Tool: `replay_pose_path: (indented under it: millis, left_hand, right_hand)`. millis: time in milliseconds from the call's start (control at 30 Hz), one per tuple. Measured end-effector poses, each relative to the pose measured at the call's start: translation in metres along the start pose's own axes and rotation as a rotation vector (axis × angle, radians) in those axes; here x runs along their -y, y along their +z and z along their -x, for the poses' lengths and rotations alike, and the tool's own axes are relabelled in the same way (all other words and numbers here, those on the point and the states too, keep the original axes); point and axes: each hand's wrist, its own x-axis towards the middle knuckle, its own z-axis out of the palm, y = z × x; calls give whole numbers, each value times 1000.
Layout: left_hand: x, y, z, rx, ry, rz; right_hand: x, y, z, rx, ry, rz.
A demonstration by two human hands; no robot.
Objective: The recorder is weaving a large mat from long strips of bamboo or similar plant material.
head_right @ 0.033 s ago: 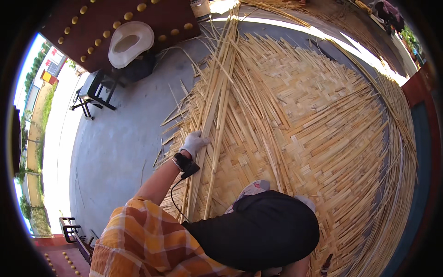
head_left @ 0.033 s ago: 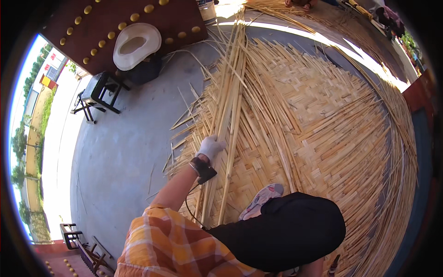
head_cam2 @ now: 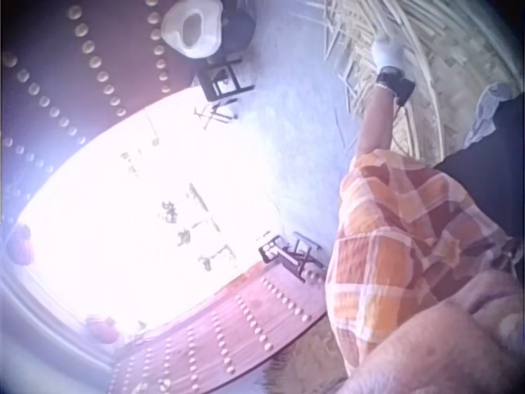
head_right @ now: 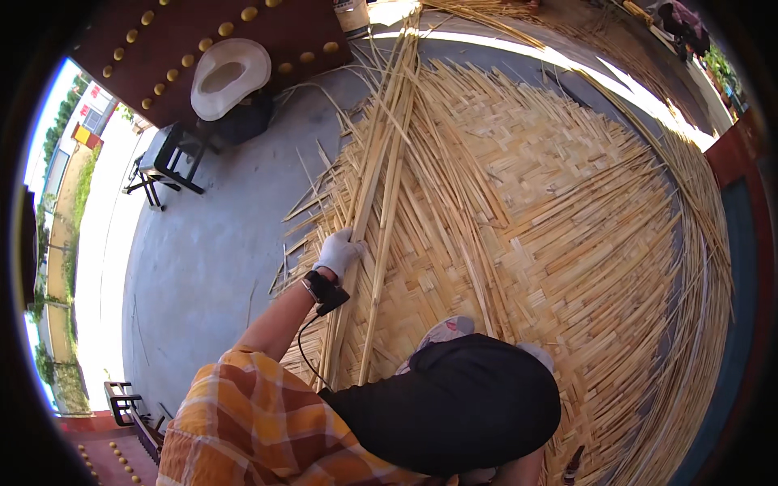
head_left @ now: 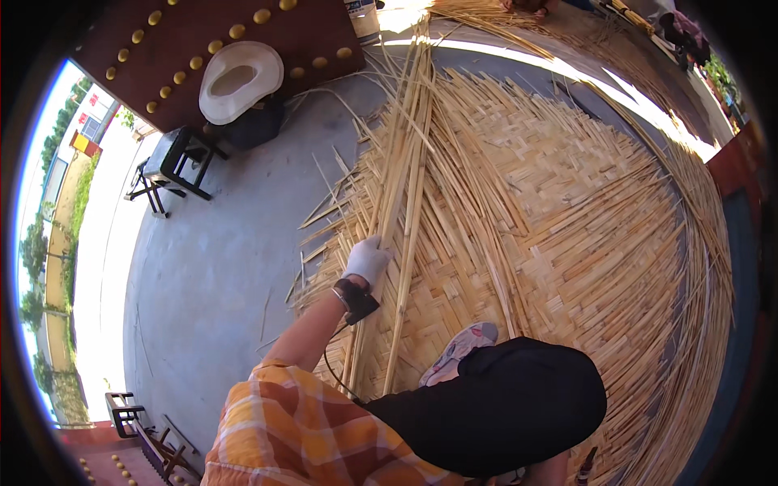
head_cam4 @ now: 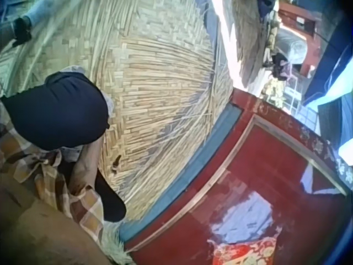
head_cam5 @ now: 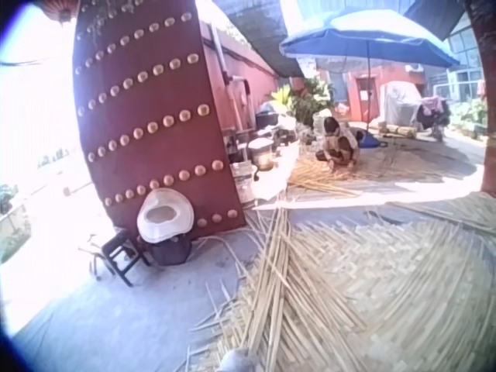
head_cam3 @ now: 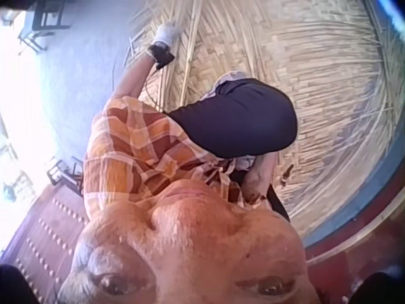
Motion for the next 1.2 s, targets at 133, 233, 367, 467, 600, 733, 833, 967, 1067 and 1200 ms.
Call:
replay_pose_path:
  millis: [133,233,367,467,600,733,833,967,1067,1200]
  left_hand:
    - [-31,-21,25,-122,-108,-277]
    - [-40,-35,38,-67,-200,-151]
    - [-38,-27,44,70,-335,-29]
    - [-32,-10,44,41,-118,-534]
    - [-24,-7,17,-179,-187,-618]
    - [0,-14,-11,-342,-320,-567]
    - [20,-17,-23,-178,-357,-516]
    - [33,-36,-29,-364,-232,-336]
    - [22,-58,-31,-425,-317,419]
    - [-17,-92,-9,-619,-129,280]
  right_hand:
    - [0,0,1,-6,-17,-2]
    - [0,-2,2,-13,-33,0]
    - [1,-2,4,-23,-49,0]
    - [1,-1,6,-23,-49,12]
    - [3,-1,5,-19,-51,12]
    - [5,-3,1,-12,-54,28]
    - [5,-3,0,-10,-56,26]
    - [6,-4,1,-2,-61,22]
    - [6,-5,2,0,-65,29]
    - [6,-6,0,2,-89,29]
